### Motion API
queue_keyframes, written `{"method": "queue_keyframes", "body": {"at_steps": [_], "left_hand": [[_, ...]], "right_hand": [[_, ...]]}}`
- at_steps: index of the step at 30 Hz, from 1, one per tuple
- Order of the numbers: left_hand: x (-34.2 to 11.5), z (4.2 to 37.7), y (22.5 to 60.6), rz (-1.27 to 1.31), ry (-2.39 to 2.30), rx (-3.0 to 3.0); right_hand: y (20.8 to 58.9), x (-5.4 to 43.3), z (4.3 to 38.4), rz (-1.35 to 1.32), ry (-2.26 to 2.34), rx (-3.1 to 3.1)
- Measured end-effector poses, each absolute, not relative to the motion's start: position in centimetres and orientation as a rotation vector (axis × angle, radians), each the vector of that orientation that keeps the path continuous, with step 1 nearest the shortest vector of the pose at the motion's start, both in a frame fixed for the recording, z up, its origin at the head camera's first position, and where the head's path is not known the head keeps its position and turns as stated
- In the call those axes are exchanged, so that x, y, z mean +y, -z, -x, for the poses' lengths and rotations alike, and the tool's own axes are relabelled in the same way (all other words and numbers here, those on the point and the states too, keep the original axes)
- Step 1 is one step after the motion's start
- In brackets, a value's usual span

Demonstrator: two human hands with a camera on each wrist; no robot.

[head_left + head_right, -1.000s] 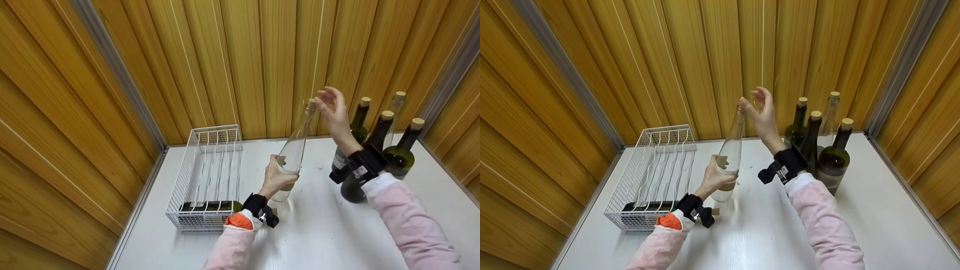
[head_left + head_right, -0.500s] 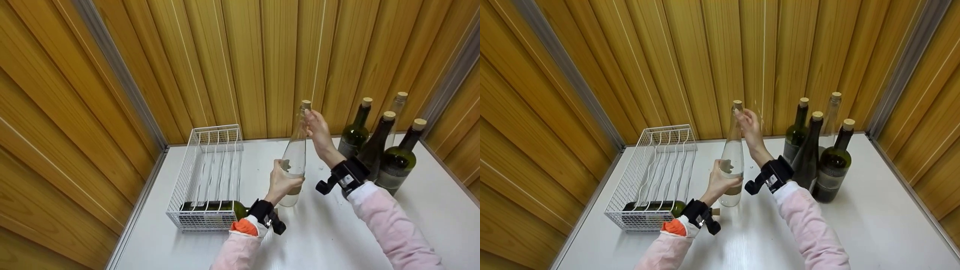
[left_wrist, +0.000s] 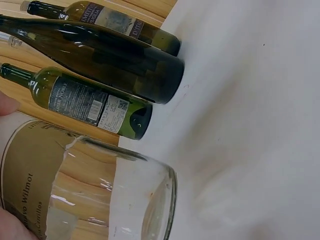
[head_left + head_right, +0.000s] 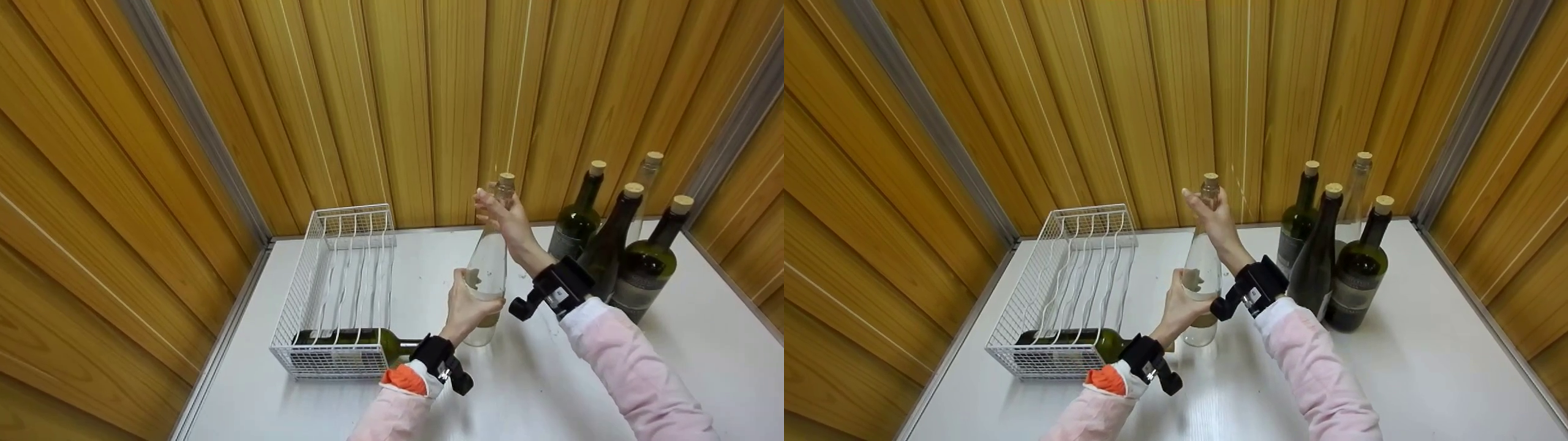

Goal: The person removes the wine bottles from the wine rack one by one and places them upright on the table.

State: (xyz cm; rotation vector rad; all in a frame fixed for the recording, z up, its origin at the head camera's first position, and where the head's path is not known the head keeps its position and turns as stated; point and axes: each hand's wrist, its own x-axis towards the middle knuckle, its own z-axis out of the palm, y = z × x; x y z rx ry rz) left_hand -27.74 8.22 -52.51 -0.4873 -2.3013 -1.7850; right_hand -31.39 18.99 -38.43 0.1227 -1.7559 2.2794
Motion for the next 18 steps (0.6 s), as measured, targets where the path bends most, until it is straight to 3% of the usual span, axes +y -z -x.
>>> {"method": "queue_keyframes", "body": {"at_steps": [18], "left_hand": [[8.22, 27.54, 52.73, 0.470, 1.812, -2.298]], "right_hand": [[38.68, 19.05, 31.69, -0.255, -2.201, -1.875]]}}
